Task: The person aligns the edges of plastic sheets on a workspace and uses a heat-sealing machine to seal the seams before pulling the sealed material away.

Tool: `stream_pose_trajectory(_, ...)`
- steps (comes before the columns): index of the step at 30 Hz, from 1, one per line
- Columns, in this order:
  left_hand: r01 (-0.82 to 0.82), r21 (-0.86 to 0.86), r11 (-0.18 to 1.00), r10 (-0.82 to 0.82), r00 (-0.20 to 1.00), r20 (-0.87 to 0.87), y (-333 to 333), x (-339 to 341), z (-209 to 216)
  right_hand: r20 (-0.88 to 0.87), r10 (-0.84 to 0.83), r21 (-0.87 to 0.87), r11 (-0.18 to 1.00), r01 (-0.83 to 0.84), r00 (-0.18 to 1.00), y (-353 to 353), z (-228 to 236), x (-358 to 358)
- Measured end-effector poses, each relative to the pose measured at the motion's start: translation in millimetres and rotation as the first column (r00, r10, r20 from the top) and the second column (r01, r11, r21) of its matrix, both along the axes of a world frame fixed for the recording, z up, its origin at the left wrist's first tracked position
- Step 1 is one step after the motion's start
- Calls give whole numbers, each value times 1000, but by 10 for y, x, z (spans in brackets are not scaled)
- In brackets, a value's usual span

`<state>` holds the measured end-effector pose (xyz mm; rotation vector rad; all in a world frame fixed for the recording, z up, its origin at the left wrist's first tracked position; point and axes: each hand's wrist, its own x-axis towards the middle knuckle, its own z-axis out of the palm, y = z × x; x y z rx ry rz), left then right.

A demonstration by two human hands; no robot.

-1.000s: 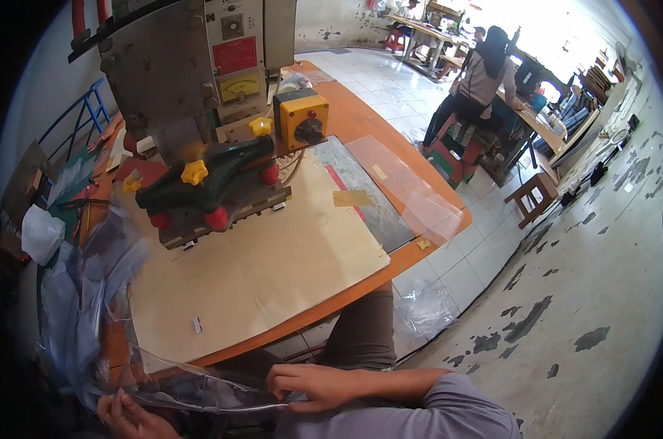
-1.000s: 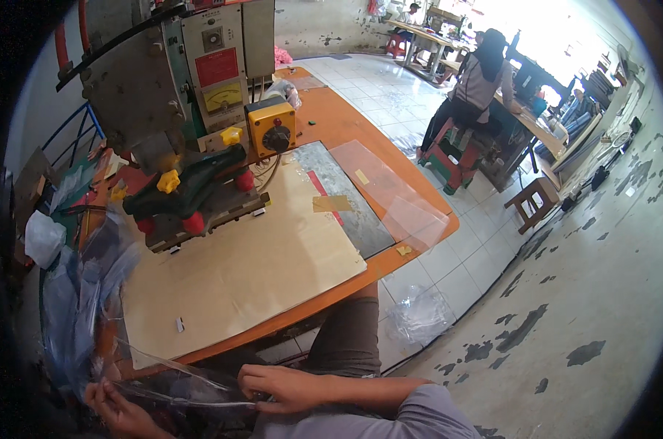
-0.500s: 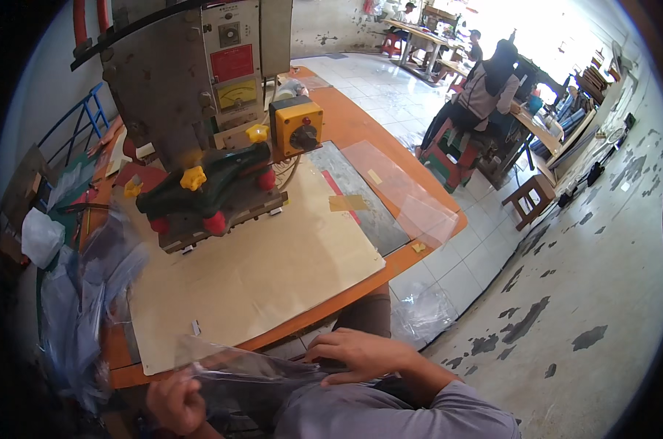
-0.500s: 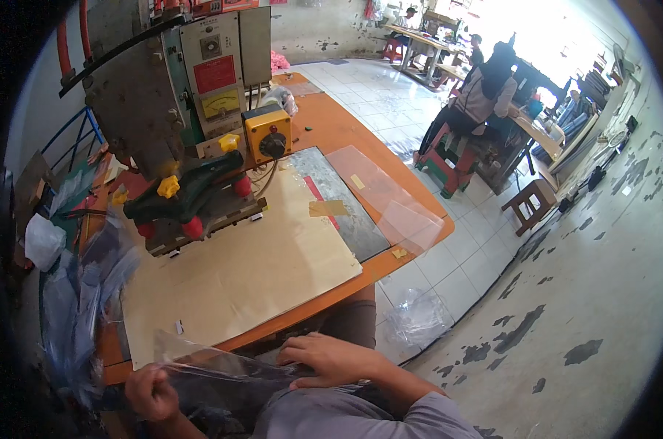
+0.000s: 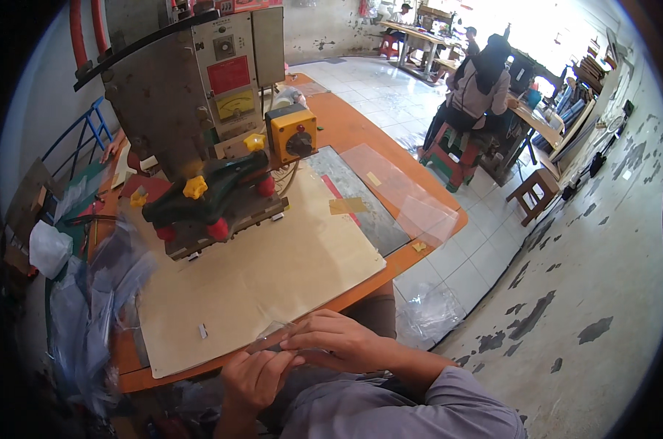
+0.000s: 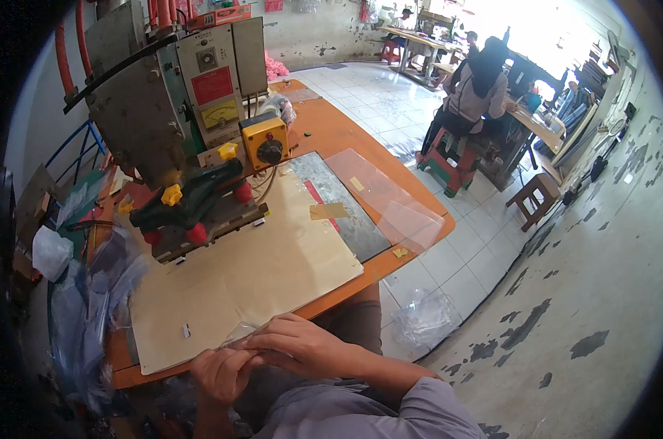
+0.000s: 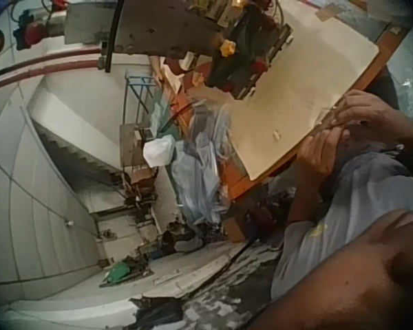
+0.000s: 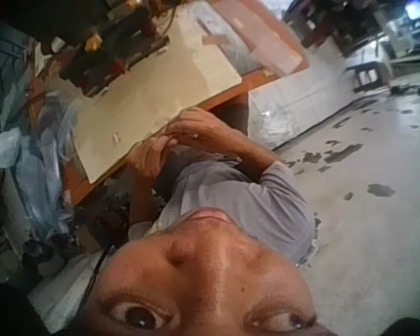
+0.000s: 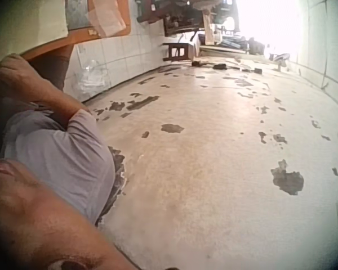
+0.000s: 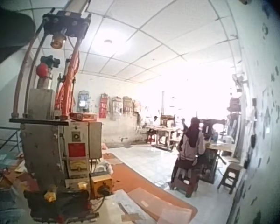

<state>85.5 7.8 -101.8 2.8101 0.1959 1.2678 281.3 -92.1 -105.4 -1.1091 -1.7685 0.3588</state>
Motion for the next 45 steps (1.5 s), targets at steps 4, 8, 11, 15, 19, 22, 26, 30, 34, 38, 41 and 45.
stream_pose_trajectory(4, -23, -26, 999, 22, 999, -34, 12, 0, 9, 17, -76, 70, 995, 75, 997, 35, -29, -17)
stream_pose_trajectory(8, 1, -88, 996, -7, 998, -69, 23, 35, 44, -59, -92, 57, 994, 95, 994, 35, -68, -11)
stream_pose_trajectory(11, -8, -126, 992, -4, 995, -95, 25, 58, 4, -60, -141, 39, 989, 144, 988, 39, -157, 5)
stream_pose_trajectory(15, -43, -175, 984, 10, 983, -186, 12, 89, 86, -50, -209, 52, 976, 211, 977, 26, -180, 49)
stream_pose_trajectory(19, -84, -299, 950, 21, 978, -208, 61, -98, 7, -55, -213, 53, 975, 216, 976, 14, -264, 96)
stream_pose_trajectory(22, -177, -403, 898, 43, 946, -321, 230, -352, 77, -74, -283, -7, 959, 283, 956, -57, -346, 187)
stream_pose_trajectory(26, -579, -588, 565, 469, 812, -349, 1099, -1349, -36, -210, -349, -103, 937, 335, 913, -64, -439, 295)
stream_pose_trajectory(30, -872, -467, 148, 744, 409, -528, 1606, -1942, -5, -249, -361, -183, 929, 322, 899, -98, -428, 316)
stream_pose_trajectory(34, -523, -650, 551, 356, 852, -384, 703, -1104, 261, -249, -332, -164, 940, 298, 910, -54, -420, 248)
stream_pose_trajectory(38, -221, -419, 881, 66, 933, -355, -76, -379, 341, -157, -258, -39, 966, 255, 953, -22, -199, 110)
stream_pose_trajectory(41, -141, -409, 901, 29, 963, -269, -118, -81, 25, -92, -280, 32, 958, 284, 956, -62, -175, 149)
stream_pose_trajectory(45, -197, -395, 897, 98, 962, -256, -62, -203, -177, -78, -264, 47, 962, 268, 961, -104, -119, 184)
